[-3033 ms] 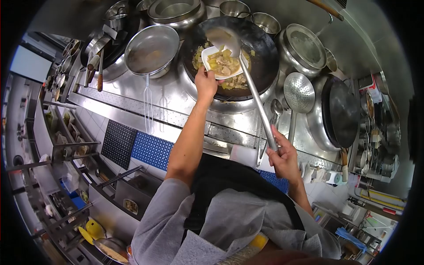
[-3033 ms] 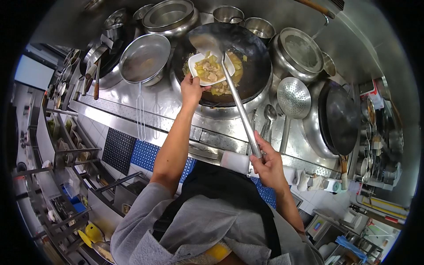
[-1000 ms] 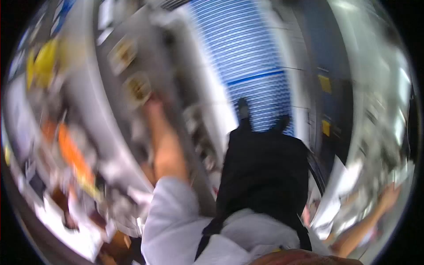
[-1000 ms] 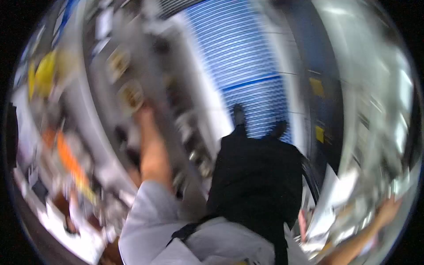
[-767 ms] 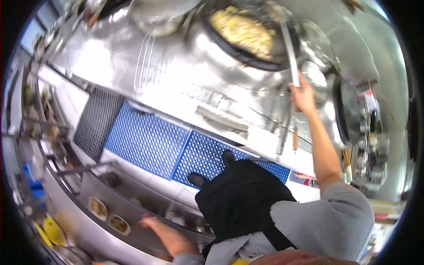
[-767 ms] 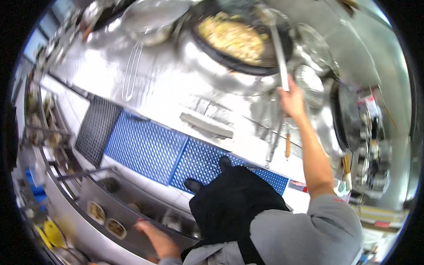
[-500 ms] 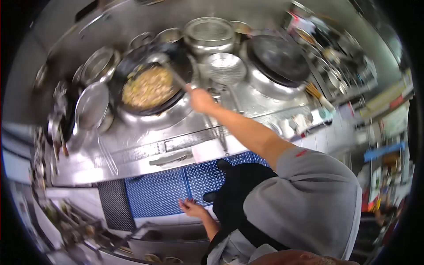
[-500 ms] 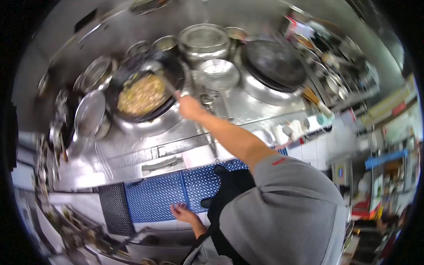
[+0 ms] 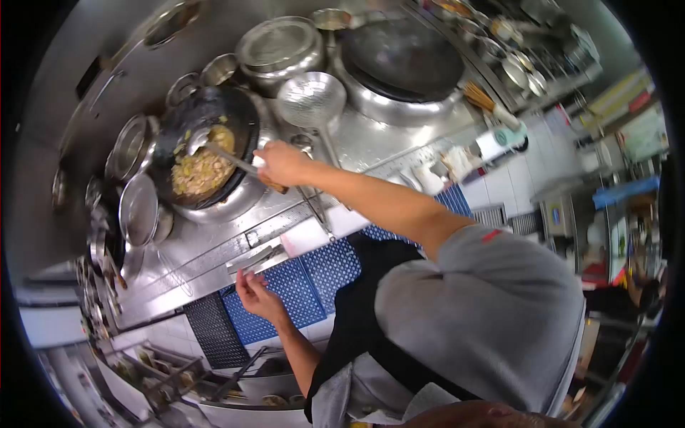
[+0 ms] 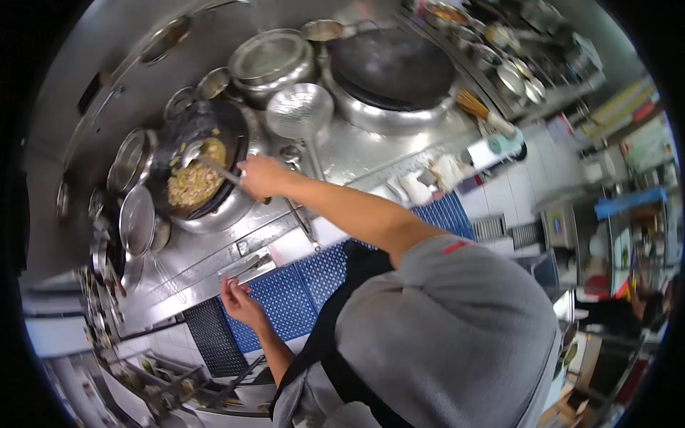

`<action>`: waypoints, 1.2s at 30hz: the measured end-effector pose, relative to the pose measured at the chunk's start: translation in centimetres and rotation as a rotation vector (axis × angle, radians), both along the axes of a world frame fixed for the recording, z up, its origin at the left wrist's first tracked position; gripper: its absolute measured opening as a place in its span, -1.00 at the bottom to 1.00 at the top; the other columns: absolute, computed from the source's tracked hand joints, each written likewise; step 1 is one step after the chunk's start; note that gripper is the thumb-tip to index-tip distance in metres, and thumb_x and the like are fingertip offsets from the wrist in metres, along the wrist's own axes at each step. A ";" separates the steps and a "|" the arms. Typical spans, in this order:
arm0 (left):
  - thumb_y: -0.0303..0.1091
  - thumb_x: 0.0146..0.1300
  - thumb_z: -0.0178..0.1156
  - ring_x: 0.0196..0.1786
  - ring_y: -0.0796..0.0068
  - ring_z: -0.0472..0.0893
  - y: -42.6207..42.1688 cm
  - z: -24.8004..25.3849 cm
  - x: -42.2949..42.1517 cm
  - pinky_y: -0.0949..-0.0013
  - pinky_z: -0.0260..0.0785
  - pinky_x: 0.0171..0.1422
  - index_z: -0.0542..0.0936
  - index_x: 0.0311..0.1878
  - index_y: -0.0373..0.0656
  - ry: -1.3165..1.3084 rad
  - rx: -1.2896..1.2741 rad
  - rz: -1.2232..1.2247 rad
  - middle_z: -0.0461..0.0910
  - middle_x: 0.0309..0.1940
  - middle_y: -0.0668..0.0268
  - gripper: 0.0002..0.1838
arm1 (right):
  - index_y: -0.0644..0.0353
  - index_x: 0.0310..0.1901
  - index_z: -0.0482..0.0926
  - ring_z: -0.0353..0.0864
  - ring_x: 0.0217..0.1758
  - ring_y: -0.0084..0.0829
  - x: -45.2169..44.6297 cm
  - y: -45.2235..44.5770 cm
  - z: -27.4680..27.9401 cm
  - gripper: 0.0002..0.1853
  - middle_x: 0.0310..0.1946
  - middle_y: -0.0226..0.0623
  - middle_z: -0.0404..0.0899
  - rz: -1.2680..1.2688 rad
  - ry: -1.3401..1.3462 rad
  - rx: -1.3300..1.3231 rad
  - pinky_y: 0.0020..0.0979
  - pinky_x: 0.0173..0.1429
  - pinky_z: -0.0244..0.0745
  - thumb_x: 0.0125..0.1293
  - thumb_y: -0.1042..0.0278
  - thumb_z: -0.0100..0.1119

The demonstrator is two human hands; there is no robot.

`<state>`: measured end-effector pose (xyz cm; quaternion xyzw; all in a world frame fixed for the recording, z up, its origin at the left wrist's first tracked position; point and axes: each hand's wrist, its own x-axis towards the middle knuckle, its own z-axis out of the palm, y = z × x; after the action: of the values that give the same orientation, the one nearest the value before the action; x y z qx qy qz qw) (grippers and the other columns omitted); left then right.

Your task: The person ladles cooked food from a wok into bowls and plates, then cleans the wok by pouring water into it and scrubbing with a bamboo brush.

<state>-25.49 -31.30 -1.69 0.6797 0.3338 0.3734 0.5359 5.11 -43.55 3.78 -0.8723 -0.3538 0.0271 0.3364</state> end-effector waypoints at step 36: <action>-0.39 0.45 0.20 -0.39 0.70 0.54 -6.4 -1.1 0.3 0.54 0.44 -0.30 0.67 0.07 -0.37 0.362 -0.002 0.155 0.64 -0.37 0.39 -0.73 | 0.31 -0.24 0.72 0.78 -0.15 -0.37 -4.0 -46.5 -15.0 -0.68 -0.32 -0.15 0.76 0.385 1.066 -0.582 -0.29 -0.01 0.63 0.42 0.16 0.23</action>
<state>-25.18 -37.69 -2.79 0.7072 0.4765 0.2851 0.4376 1.08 -90.09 -11.18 -0.7155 -0.2662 0.6126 0.2048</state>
